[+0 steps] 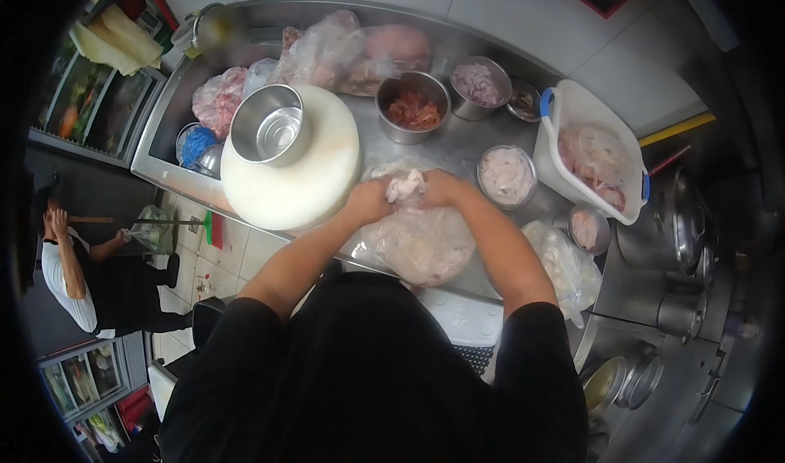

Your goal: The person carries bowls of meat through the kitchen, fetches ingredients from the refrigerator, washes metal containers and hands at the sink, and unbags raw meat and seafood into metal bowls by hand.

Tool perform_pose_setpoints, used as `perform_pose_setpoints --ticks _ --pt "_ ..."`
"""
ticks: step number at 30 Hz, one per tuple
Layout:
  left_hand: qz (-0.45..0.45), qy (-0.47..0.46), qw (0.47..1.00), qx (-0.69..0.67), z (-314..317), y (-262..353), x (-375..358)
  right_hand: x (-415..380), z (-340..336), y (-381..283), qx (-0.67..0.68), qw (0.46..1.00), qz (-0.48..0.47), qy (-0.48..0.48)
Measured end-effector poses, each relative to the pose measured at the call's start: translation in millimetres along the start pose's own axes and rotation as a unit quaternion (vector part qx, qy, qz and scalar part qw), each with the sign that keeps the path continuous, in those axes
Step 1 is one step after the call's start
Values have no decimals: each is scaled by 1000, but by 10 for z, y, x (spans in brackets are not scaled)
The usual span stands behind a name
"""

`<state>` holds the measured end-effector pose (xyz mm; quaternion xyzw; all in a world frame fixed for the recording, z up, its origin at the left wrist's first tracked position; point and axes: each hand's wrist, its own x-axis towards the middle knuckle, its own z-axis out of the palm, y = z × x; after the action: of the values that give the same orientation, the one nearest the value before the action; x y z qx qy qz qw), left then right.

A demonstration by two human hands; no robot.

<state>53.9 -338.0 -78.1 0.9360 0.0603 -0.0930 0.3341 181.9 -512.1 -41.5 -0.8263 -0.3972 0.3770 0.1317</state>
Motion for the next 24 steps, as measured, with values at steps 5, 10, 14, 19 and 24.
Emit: perform_pose_setpoints --ticks 5,10,14,19,24 --pt "17 60 997 -50 149 -35 -27 -141 131 -169 -92 993 18 75" --pt "0 62 973 -224 162 -92 -99 -277 398 -89 -159 950 -121 240" --pt "-38 18 968 -248 249 -165 51 -367 329 -148 -128 953 -91 259" --pt "-99 19 980 -170 212 -69 135 -537 243 -130 -90 953 -89 277" --pt "-62 50 984 -161 462 -333 221 -804 13 -130 132 929 -5 345"
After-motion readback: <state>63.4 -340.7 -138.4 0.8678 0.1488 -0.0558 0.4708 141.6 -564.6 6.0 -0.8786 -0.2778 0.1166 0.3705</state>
